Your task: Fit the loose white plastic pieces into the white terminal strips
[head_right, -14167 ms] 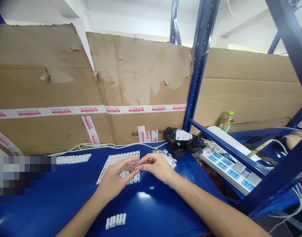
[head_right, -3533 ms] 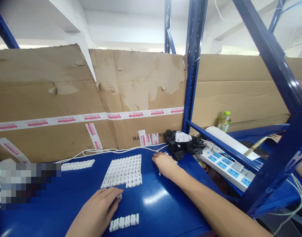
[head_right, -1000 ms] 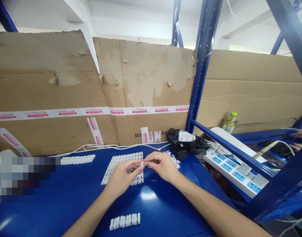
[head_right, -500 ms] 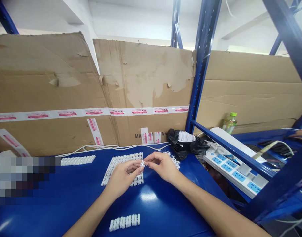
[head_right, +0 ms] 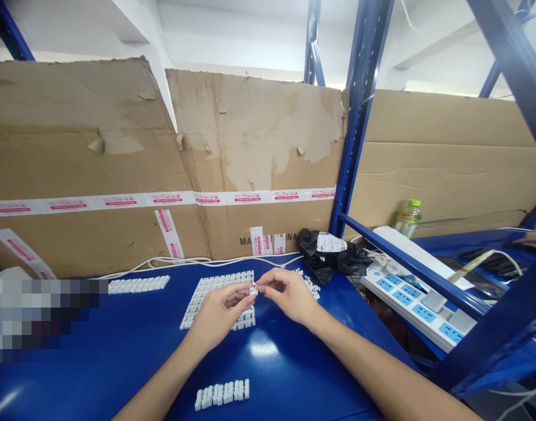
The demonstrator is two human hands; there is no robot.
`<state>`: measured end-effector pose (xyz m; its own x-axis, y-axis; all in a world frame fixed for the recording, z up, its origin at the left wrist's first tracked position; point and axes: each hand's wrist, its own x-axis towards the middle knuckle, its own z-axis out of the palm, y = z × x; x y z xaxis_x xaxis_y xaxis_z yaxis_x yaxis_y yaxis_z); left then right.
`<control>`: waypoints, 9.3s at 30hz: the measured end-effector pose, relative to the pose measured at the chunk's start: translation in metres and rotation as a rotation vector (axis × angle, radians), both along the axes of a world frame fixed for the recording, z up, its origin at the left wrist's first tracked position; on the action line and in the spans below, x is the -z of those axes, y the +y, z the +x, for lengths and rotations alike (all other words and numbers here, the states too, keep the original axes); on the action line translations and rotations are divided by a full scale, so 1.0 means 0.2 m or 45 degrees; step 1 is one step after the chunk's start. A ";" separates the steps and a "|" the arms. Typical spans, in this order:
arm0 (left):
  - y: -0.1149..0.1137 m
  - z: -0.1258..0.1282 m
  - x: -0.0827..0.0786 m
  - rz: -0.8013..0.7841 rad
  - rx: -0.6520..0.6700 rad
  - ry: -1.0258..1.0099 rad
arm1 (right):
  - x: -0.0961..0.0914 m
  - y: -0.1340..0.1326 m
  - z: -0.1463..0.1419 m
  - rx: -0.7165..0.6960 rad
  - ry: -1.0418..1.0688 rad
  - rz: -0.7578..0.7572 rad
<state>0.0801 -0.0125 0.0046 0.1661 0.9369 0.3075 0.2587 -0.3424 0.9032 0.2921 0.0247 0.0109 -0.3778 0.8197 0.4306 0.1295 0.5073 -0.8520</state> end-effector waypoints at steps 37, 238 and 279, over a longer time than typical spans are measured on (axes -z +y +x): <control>0.03 0.01 0.01 -0.163 -0.022 -0.261 | -0.01 0.00 0.00 -0.011 0.266 -0.270; -0.02 -0.04 -0.01 0.025 -0.055 -0.035 | -0.02 -0.06 -0.05 -0.040 -0.187 0.498; -0.02 -0.05 0.00 0.439 -0.128 0.253 | 0.00 -0.02 -0.04 -0.211 0.285 -0.324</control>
<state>0.0707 -0.0160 0.0041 0.1668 0.7989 0.5778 0.4642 -0.5807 0.6688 0.2832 0.0217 0.0108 -0.4337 0.8469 0.3078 -0.1405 0.2738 -0.9515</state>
